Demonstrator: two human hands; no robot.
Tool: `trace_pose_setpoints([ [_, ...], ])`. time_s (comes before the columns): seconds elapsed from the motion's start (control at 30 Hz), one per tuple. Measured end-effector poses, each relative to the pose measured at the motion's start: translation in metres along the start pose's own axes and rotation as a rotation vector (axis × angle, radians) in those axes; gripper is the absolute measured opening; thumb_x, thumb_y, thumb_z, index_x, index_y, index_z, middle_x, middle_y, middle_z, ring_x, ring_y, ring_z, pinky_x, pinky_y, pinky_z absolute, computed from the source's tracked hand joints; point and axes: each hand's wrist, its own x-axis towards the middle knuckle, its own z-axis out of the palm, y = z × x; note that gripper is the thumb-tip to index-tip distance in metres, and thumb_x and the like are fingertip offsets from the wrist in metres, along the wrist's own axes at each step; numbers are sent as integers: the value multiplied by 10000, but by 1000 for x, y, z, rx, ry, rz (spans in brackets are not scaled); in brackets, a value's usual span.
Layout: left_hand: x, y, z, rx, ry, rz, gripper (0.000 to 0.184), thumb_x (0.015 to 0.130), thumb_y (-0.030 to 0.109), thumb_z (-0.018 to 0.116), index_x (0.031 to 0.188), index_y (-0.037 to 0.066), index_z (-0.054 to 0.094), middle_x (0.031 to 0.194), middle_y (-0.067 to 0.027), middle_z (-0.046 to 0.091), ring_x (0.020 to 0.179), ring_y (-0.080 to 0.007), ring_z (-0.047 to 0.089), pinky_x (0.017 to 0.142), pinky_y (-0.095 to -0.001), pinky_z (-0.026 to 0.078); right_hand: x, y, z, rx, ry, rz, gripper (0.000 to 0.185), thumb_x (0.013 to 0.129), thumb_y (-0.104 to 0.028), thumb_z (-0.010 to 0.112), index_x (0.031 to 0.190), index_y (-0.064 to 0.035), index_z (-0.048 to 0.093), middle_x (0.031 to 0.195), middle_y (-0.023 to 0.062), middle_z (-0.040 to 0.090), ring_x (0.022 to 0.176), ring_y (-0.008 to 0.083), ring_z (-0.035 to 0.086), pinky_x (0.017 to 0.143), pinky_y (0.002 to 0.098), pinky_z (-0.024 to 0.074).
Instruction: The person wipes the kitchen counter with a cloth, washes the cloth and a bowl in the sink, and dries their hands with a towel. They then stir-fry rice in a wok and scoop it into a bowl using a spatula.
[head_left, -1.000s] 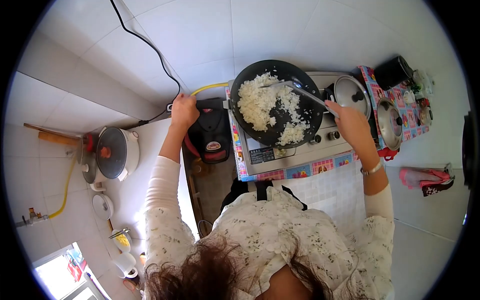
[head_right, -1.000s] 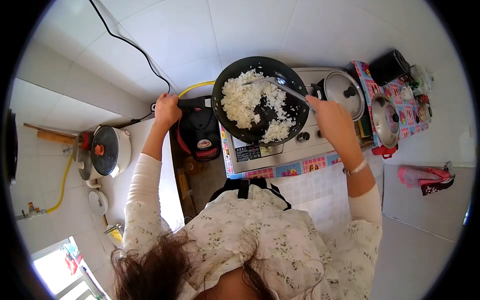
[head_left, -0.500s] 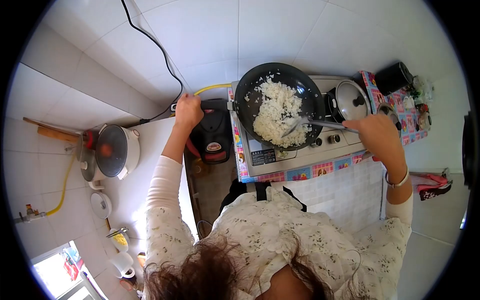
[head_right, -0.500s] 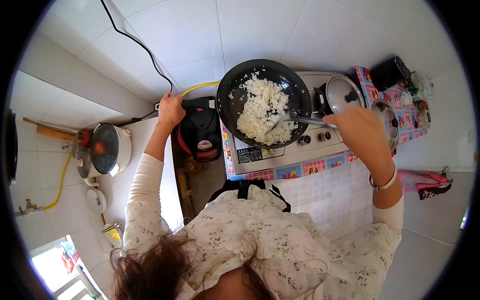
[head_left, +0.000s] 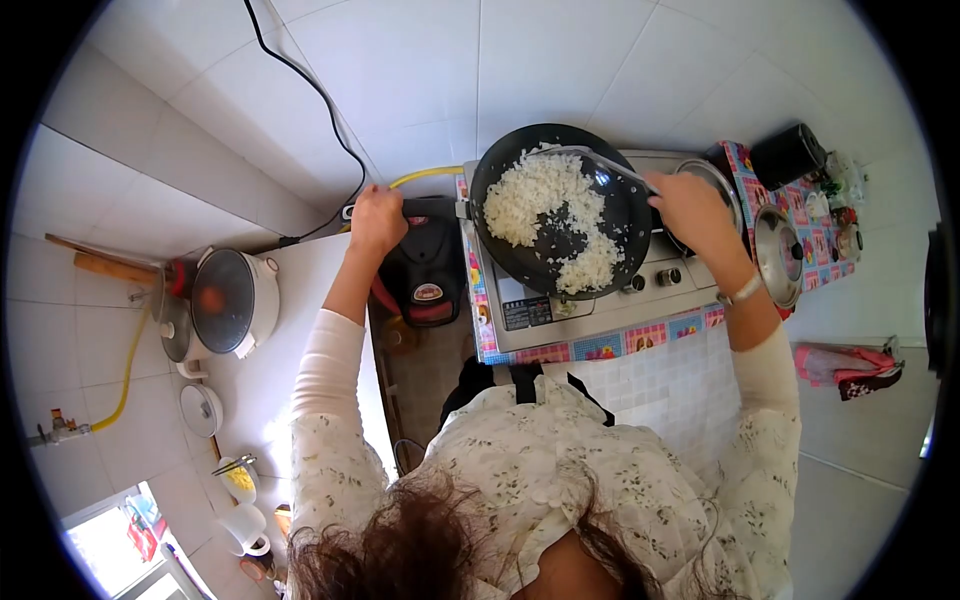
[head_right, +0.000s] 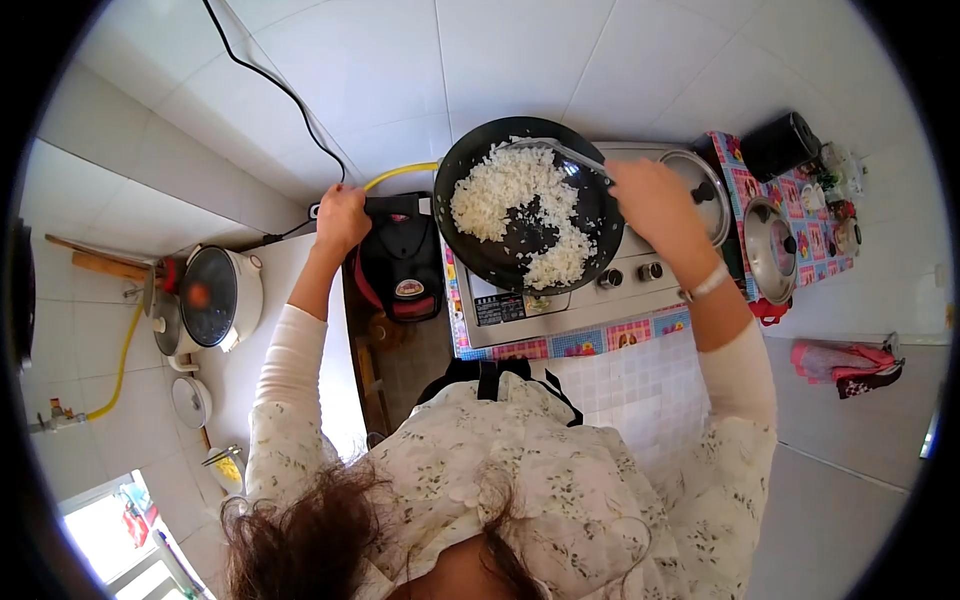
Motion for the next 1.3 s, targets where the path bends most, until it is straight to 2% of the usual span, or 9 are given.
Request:
trace_pose_setpoints([
  [0.2, -1, 0, 0, -72, -14, -28, 117, 603, 5, 551, 712, 23, 590, 769, -152, 606, 838, -339, 554, 797, -394, 445, 7, 3, -25, -1, -238, -218, 176, 792, -198, 625, 903, -62, 616, 809, 164, 627, 801, 348, 602, 698, 447, 464],
  [0.23, -1, 0, 3, -76, -4, -36, 118, 600, 4, 551, 711, 22, 588, 766, -152, 605, 835, -340, 554, 798, -395, 445, 9, 12, -36, 18, -182, -191, 160, 795, -206, 620, 845, -54, 613, 751, 154, 629, 732, 346, 607, 670, 426, 478],
  [0.3, -2, -1, 5, -79, -4, -32, 115, 595, -1, 549, 702, 23, 583, 761, -153, 603, 828, -336, 557, 805, -395, 441, 24, 24, -67, 40, -559, 171, 171, 797, -198, 617, 792, -28, 622, 655, 147, 617, 637, 326, 615, 625, 406, 492],
  [0.4, 0, -2, 6, -77, 7, -25, 108, 592, -10, 543, 690, 21, 575, 754, -158, 599, 815, -330, 562, 825, -390, 436, 41, 56, -66, -193, -705, 285, 298, 796, -266, 608, 689, 12, 634, 589, 143, 617, 509, 287, 605, 551, 422, 497],
  [0.6, -1, 1, -3, -97, 7, -17, 93, 593, -16, 531, 675, 15, 564, 751, -165, 596, 806, -322, 571, 861, -373, 427, 74, 89, -7, -187, -742, 253, 386, 805, -375, 599, 738, 0, 658, 606, 142, 623, 608, 296, 628, 640, 415, 497],
  [0.7, 0, 0, 1, -79, -1, -19, 89, 590, -15, 533, 668, 16, 561, 756, -166, 596, 811, -324, 570, 856, -373, 430, 70, 89, 31, -116, -444, -69, 343, 801, -382, 609, 815, -43, 657, 697, 129, 641, 706, 306, 630, 691, 415, 487],
  [0.8, -1, 0, -2, -86, -28, -27, 89, 587, -15, 533, 665, 18, 559, 761, -164, 596, 823, -325, 565, 839, -377, 434, 59, 35, -14, -246, -320, -118, 308, 795, -388, 606, 846, -87, 647, 738, 108, 633, 748, 309, 614, 687, 414, 476],
  [1.03, -3, 1, 1, -75, 18, -12, 68, 592, 3, 567, 651, 38, 569, 745, -139, 608, 805, -306, 567, 791, -365, 444, 51, 80, -46, -428, -79, -290, 300, 792, -409, 564, 775, -112, 607, 632, 100, 580, 657, 305, 589, 575, 411, 442],
  [1.3, 0, 0, 2, -51, 5, -8, 77, 591, -3, 563, 658, 33, 571, 760, -141, 611, 824, -311, 563, 792, -373, 448, 81, 9, -9, -291, -130, -382, 198, 800, -302, 578, 790, -105, 597, 685, 85, 594, 668, 273, 603, 576, 397, 455],
])
